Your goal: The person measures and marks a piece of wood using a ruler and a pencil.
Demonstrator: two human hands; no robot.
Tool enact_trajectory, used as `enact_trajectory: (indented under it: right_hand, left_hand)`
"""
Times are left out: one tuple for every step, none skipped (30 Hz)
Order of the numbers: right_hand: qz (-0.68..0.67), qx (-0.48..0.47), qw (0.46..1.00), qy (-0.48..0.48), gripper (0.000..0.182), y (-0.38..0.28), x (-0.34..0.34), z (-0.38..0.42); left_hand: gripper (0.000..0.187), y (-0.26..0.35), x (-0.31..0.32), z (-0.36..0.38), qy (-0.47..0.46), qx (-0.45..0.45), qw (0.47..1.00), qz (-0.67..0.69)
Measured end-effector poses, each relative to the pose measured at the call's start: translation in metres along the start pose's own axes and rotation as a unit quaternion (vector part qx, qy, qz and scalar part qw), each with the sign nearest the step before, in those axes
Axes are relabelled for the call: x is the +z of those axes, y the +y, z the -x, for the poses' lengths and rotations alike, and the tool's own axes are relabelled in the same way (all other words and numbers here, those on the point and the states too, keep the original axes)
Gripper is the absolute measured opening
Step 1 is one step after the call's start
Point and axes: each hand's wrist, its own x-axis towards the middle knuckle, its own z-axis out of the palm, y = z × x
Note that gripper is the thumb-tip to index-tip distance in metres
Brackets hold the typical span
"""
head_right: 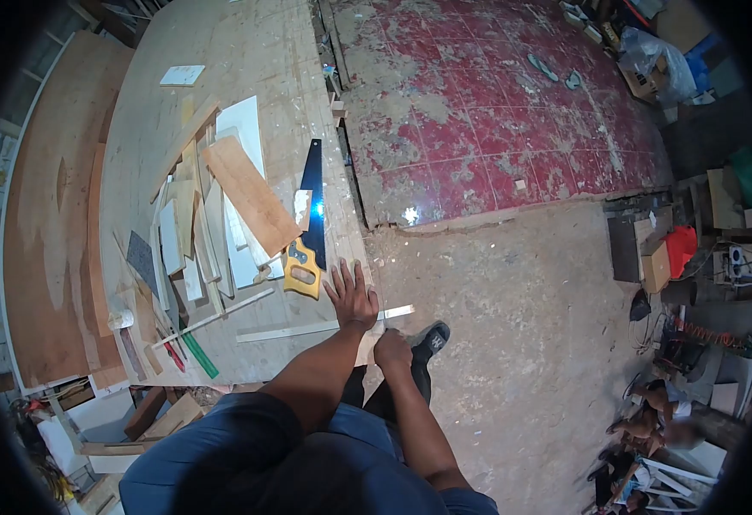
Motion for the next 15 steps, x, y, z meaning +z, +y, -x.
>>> enact_trajectory:
  right_hand:
    - [-0.001,0.002,1.0,-0.001,0.033,0.002,0.003,-0.004]
    - [-0.011,-0.011,1.0,0.008,0.033,0.003,0.008,-0.013]
    - [-0.02,-0.022,0.999,0.016,0.033,0.006,0.014,-0.02]
    - [-0.021,-0.02,0.999,0.016,0.033,0.004,0.017,-0.027]
    - [-0.014,-0.036,0.999,0.013,0.033,0.001,0.016,-0.039]
    - [-0.007,-0.054,0.998,0.01,0.033,-0.003,0.012,-0.042]
    - [-0.009,-0.055,0.998,0.013,0.033,-0.004,0.01,-0.039]
    - [0.001,-0.054,0.998,0.012,0.033,-0.003,0.008,-0.034]
    - [0.012,-0.053,0.998,0.011,0.033,-0.002,0.003,-0.027]
    - [0.01,-0.055,0.998,0.015,0.033,-0.002,-0.001,-0.02]
    - [0.011,-0.046,0.999,0.001,0.034,0.003,-0.003,-0.009]
    - [0.014,-0.035,0.999,-0.014,0.035,0.008,-0.003,-0.004]
    - [0.013,-0.033,0.999,-0.015,0.035,0.009,-0.002,-0.005]
    - [0.002,-0.038,0.999,-0.017,0.035,0.008,-0.002,-0.006]
    - [-0.009,-0.043,0.999,-0.019,0.036,0.01,0.003,-0.01]
  left_hand:
    - [0.073,0.0,0.0,-0.001,0.003,-0.001,1.0,-0.002]
    - [0.073,0.0,0.0,-0.003,0.001,0.0,1.0,-0.004]
    - [0.073,0.0,-0.001,-0.002,-0.001,-0.002,1.0,-0.004]
    - [0.073,0.0,0.0,-0.001,-0.001,-0.002,1.0,-0.003]
    - [0.073,0.002,-0.001,-0.001,0.001,-0.002,1.0,-0.001]
    - [0.073,0.002,0.0,0.0,0.005,-0.002,1.0,0.007]
    - [0.074,0.001,0.0,-0.001,0.01,0.0,1.0,0.014]
    - [0.074,0.0,0.001,0.0,0.013,0.004,1.0,0.014]
    - [0.074,0.0,0.003,0.002,0.012,0.003,1.0,0.012]
    - [0.073,0.0,0.002,-0.001,0.013,0.003,1.0,0.009]
    - [0.073,0.0,0.003,-0.002,0.013,0.005,1.0,0.008]
    - [0.073,0.001,0.002,-0.001,0.015,0.006,1.0,0.01]
    - [0.073,0.001,0.002,0.0,0.016,0.006,1.0,0.01]
    - [0.073,0.0,0.002,0.0,0.014,0.005,1.0,0.008]
    - [0.073,0.0,0.001,-0.001,0.012,0.006,1.0,0.008]
